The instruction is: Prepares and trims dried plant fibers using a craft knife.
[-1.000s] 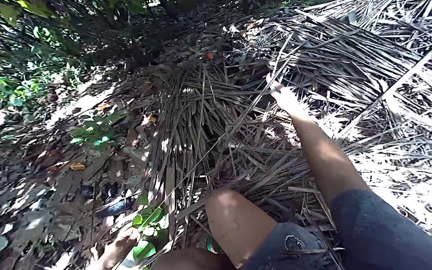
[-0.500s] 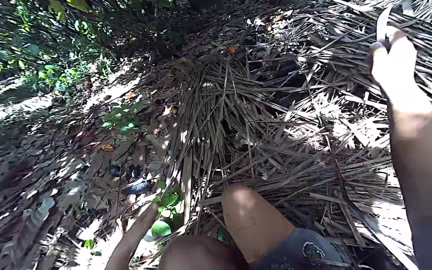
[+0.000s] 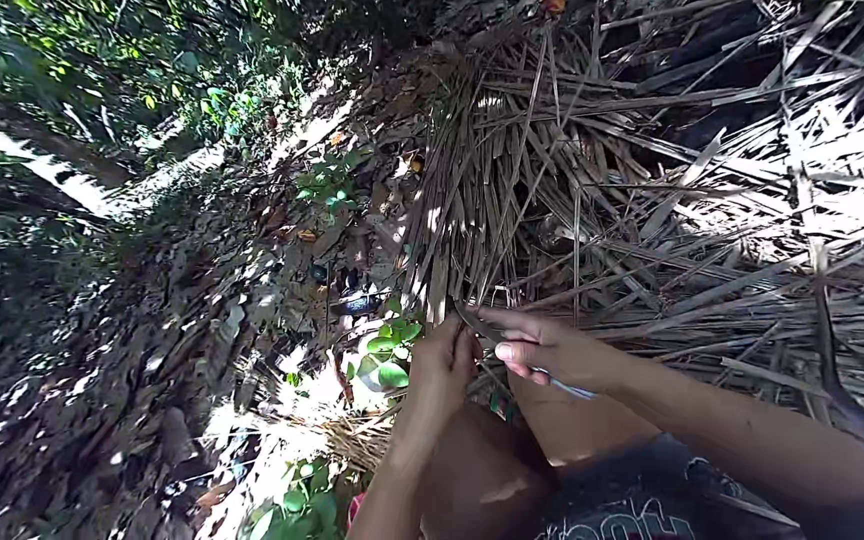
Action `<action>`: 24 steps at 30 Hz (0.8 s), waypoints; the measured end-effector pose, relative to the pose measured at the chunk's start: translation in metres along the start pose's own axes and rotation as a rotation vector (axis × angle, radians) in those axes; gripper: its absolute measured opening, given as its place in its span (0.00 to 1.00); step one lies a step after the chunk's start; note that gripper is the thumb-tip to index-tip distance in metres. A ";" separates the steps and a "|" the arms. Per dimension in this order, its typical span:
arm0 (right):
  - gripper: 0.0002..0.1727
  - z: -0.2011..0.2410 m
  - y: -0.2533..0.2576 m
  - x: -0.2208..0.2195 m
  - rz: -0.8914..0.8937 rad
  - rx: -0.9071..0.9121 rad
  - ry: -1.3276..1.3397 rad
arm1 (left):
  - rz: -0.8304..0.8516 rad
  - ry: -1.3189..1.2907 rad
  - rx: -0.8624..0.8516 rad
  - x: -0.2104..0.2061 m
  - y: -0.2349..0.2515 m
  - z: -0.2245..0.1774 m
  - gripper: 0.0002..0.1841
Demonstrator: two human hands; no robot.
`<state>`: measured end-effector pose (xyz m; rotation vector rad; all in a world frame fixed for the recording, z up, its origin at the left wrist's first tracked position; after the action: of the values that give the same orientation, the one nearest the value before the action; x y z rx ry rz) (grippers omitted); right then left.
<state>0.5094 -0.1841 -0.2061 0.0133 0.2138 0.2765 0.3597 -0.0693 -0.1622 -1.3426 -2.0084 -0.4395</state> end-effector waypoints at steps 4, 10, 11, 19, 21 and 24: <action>0.24 0.013 -0.004 0.006 -0.158 -0.003 -0.039 | -0.010 0.107 -0.044 -0.004 -0.012 0.000 0.15; 0.24 0.047 -0.022 0.074 -0.560 0.253 0.007 | 0.044 0.079 0.021 -0.005 -0.038 0.018 0.15; 0.25 0.041 -0.020 0.059 -0.467 0.189 0.024 | 0.036 0.066 0.024 -0.005 -0.036 0.018 0.15; 0.21 0.022 -0.005 0.021 -0.185 0.072 0.130 | -0.064 0.263 -0.027 -0.008 -0.043 0.018 0.15; 0.20 0.034 -0.013 0.047 -0.362 0.190 0.111 | -0.070 0.266 -0.018 -0.007 -0.053 0.026 0.16; 0.21 0.040 -0.019 0.057 -0.479 0.249 0.130 | -0.052 0.215 0.020 -0.009 -0.059 0.030 0.17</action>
<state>0.5766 -0.1857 -0.1797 0.1884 0.3715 -0.2289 0.2979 -0.0814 -0.1849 -1.1801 -1.8682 -0.5608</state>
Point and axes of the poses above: each hand's wrist, its own y-axis towards the middle knuckle, its own x-axis out of the back of the hand, z = x × y, the point moved 1 cm from there along y, towards the middle knuckle, and after that the axes turned 14 degrees about z, right-handed, at the moved point
